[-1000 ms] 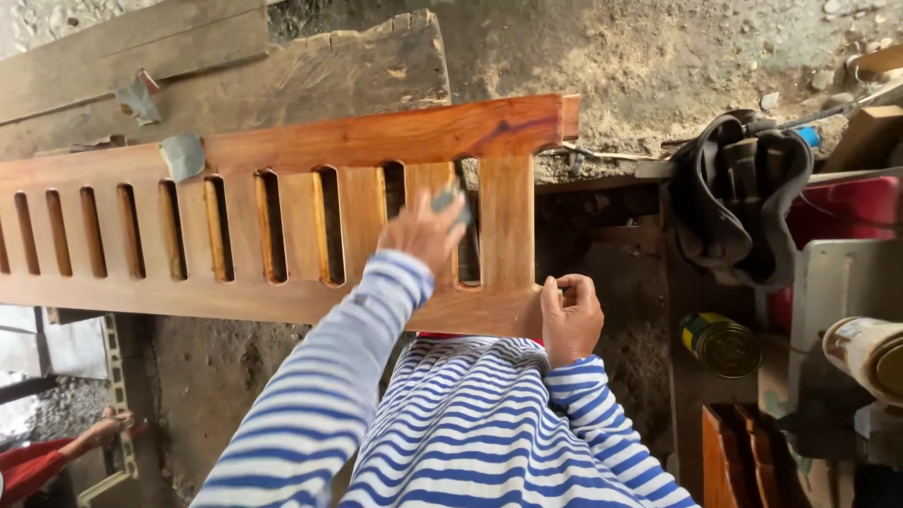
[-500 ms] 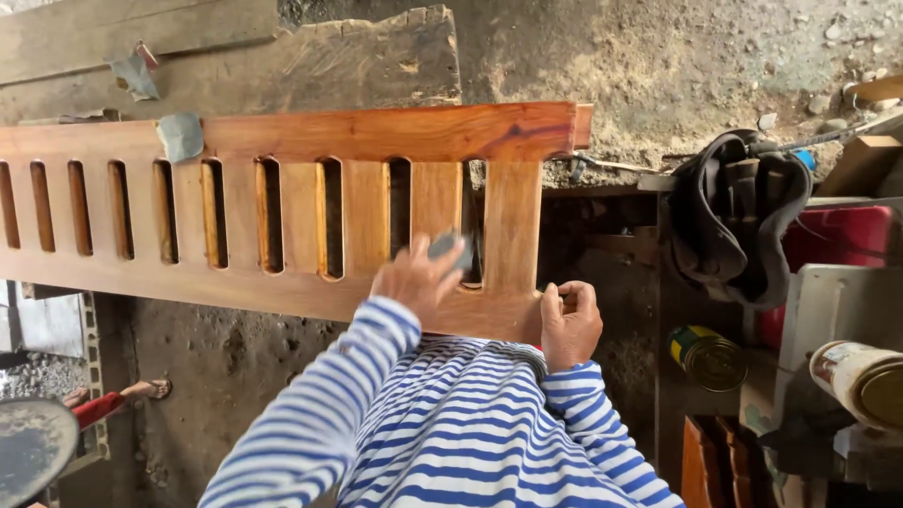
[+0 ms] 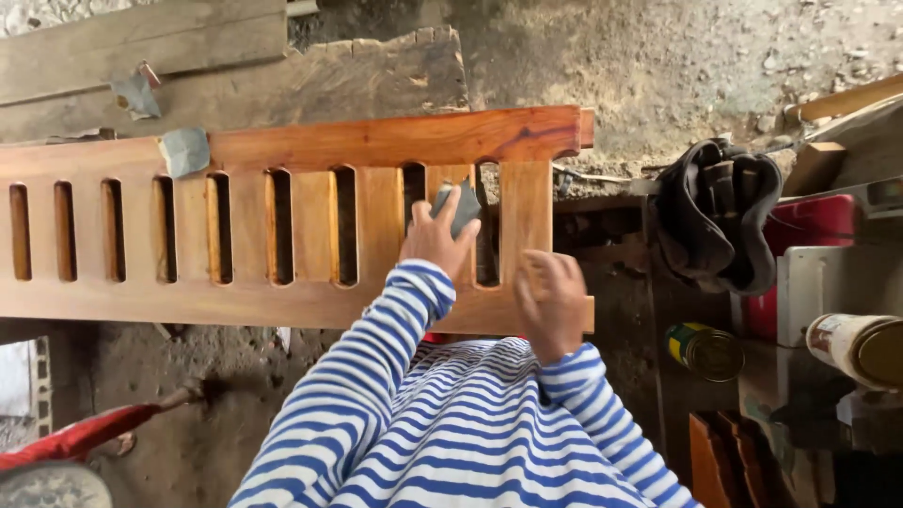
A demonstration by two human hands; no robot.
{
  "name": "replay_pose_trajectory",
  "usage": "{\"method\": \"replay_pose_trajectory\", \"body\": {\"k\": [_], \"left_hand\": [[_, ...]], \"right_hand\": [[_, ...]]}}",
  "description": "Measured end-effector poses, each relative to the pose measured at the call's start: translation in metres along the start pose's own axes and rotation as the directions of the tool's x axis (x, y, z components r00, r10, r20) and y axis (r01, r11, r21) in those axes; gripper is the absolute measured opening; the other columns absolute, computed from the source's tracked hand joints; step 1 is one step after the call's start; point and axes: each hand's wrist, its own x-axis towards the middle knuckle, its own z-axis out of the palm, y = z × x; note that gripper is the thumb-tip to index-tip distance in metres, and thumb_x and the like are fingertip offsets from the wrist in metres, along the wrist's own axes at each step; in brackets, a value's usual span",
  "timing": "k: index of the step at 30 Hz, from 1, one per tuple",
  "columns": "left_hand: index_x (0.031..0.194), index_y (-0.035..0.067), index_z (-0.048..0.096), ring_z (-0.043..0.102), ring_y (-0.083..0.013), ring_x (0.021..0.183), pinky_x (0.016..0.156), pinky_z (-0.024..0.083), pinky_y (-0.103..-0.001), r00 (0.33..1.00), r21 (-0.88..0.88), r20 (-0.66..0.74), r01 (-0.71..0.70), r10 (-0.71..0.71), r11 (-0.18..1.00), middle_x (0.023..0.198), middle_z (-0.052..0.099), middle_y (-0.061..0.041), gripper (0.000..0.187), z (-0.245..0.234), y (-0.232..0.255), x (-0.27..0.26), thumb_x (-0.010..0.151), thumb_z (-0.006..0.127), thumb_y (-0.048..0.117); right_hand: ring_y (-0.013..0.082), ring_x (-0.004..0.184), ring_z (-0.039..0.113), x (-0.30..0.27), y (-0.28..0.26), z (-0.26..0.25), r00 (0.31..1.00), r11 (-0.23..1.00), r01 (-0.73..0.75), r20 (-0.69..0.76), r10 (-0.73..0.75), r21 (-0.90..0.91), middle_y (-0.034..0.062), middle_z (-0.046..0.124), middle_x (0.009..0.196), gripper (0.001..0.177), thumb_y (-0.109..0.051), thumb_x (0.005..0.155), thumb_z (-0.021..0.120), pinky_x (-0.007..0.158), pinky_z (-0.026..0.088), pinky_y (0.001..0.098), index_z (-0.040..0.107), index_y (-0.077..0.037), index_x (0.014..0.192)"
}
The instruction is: The person sands a wooden slatted board using a sanding block. They move the block back and forth along the surface and edges of the wood, focusing on smoothing the slats and the frame.
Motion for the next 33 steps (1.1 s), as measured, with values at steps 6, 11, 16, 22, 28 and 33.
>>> {"method": "replay_pose_trajectory", "body": {"k": [6, 11, 16, 22, 28, 33], "left_hand": [[0.161, 0.027, 0.032, 0.044, -0.0504, 0.136, 0.114, 0.04, -0.051, 0.997, -0.584, 0.077, 0.038, 0.008, 0.811, 0.139, 0.043, -0.026, 0.069, -0.011, -0.016, -0.026, 0.102, 0.045, 0.061], [0.164, 0.028, 0.018, 0.033, -0.0372, 0.149, 0.124, 0.028, -0.047, 0.959, -0.837, 0.162, 0.01, 0.231, 0.547, 0.166, 0.025, -0.021, 0.07, -0.025, -0.044, -0.032, 0.105, 0.045, 0.054], [0.161, 0.028, 0.03, 0.05, -0.0378, 0.138, 0.117, 0.038, -0.051, 0.984, -0.609, -0.044, -0.164, 0.173, 0.776, 0.145, 0.059, -0.017, 0.065, -0.061, -0.079, -0.035, 0.103, 0.048, 0.052], [0.153, 0.022, 0.048, 0.05, -0.0399, 0.136, 0.114, 0.04, -0.051, 0.789, -0.029, -0.552, -0.341, 0.269, 0.94, 0.147, 0.051, -0.016, 0.059, -0.035, -0.145, 0.021, 0.097, 0.063, 0.035], [0.158, 0.022, 0.04, 0.042, -0.0356, 0.144, 0.121, 0.022, -0.06, 0.845, 0.138, -0.393, -0.336, 0.363, 0.932, 0.149, 0.047, -0.015, 0.059, -0.015, -0.166, 0.034, 0.103, 0.051, 0.041], [0.156, 0.02, 0.042, 0.049, -0.0351, 0.139, 0.12, 0.023, -0.06, 0.821, 0.14, -0.44, -0.337, 0.363, 0.931, 0.143, 0.052, -0.016, 0.06, -0.015, -0.164, 0.03, 0.101, 0.052, 0.042]], "right_hand": [[0.0451, 0.114, 0.06, 0.019, -0.052, 0.061, 0.98, 0.998, 0.058, 0.191, -0.064, 0.034, 0.0253, 0.057, 0.125, 0.054, -0.015, 0.086, 0.073, 0.097, 0.052, 0.0509, 0.059, -0.003, 0.137], [0.0449, 0.129, 0.051, 0.014, -0.045, 0.102, 0.956, 0.987, -0.009, 0.29, 0.056, -0.162, 0.0248, 0.044, 0.143, 0.075, -0.031, 0.081, 0.074, 0.101, 0.052, 0.0556, 0.048, -0.007, 0.148], [0.0418, 0.113, 0.061, 0.009, -0.044, 0.101, 0.991, 0.96, 0.034, 0.131, 0.002, -0.279, 0.0223, 0.052, 0.132, 0.061, -0.013, 0.074, 0.07, 0.095, 0.055, 0.0497, 0.062, -0.005, 0.134], [0.0378, 0.127, 0.058, -0.018, -0.047, 0.096, 0.995, 0.977, -0.077, 0.045, 0.087, -0.2, 0.0194, 0.056, 0.138, 0.061, -0.007, 0.081, 0.06, 0.107, 0.047, 0.0446, 0.056, -0.007, 0.143], [0.0439, 0.121, 0.06, -0.018, -0.065, 0.097, 0.994, 0.961, -0.066, 0.071, 0.088, -0.269, 0.0268, 0.062, 0.133, 0.056, -0.01, 0.089, 0.063, 0.103, 0.048, 0.0508, 0.056, -0.003, 0.145], [0.0409, 0.115, 0.064, -0.034, -0.043, 0.11, 0.991, 0.928, -0.035, 0.104, 0.079, -0.371, 0.0269, 0.065, 0.129, 0.049, -0.012, 0.093, 0.063, 0.102, 0.049, 0.0474, 0.059, -0.001, 0.141]]}}
